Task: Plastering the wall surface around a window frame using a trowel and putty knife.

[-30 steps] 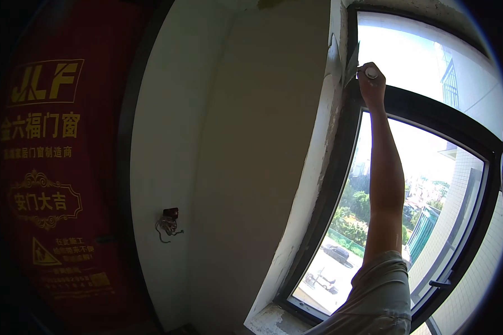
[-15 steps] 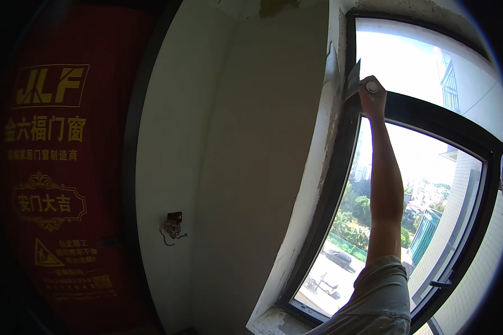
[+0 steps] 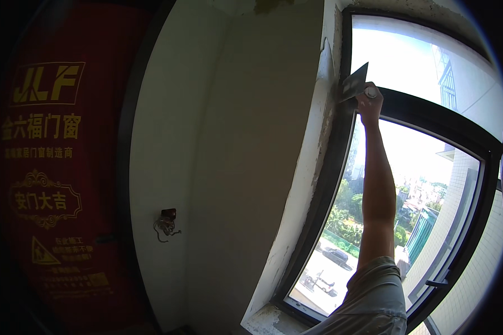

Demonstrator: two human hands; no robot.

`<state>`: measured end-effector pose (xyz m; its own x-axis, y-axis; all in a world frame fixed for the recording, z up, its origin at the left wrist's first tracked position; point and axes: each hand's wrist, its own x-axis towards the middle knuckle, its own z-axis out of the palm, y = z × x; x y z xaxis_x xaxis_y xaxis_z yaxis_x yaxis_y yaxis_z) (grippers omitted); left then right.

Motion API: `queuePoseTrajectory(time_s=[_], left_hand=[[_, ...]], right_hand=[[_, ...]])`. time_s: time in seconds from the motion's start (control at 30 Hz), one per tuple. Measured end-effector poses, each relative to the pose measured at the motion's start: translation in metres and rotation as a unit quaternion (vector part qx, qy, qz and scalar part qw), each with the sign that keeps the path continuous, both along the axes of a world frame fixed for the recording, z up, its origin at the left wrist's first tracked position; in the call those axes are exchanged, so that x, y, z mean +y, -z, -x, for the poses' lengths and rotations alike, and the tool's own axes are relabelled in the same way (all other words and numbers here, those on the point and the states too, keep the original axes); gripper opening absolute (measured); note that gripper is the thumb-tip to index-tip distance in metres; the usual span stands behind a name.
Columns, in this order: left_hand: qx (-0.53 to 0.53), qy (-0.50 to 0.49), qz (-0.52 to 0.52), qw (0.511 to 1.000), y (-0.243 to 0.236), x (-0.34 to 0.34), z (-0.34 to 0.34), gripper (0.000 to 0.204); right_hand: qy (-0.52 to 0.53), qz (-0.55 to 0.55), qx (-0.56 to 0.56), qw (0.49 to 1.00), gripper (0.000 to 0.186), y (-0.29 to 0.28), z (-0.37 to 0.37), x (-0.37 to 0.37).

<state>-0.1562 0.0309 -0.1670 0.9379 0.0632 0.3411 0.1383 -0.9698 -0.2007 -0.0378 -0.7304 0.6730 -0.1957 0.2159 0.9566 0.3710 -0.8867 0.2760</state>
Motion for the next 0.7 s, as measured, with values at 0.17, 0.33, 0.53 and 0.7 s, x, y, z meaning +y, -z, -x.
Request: queuePoseTrajectory(time_s=[0.17, 0.33, 0.53, 0.7], left_hand=[[-0.046, -0.057, 0.024, 0.997, 0.004, -0.005, 0.007, 0.044], [-0.109, -0.113, 0.046, 0.987, -0.003, 0.004, -0.003, 0.066], [-0.135, -0.15, 0.072, 0.977, -0.005, -0.009, -0.007, 0.08], [-0.05, -0.072, 0.065, 0.994, -0.006, 0.001, 0.004, 0.051]], right_hand=[[-0.231, -0.001, -0.028, 0.972, 0.014, 0.009, 0.023, 0.024], [-0.082, -0.009, -0.005, 0.997, 0.014, 0.005, 0.018, 0.015], [-0.176, 0.029, 0.002, 0.984, 0.012, 0.024, 0.036, 0.04], [0.036, 0.018, 0.007, 0.999, 0.009, 0.05, 0.005, -0.004]])
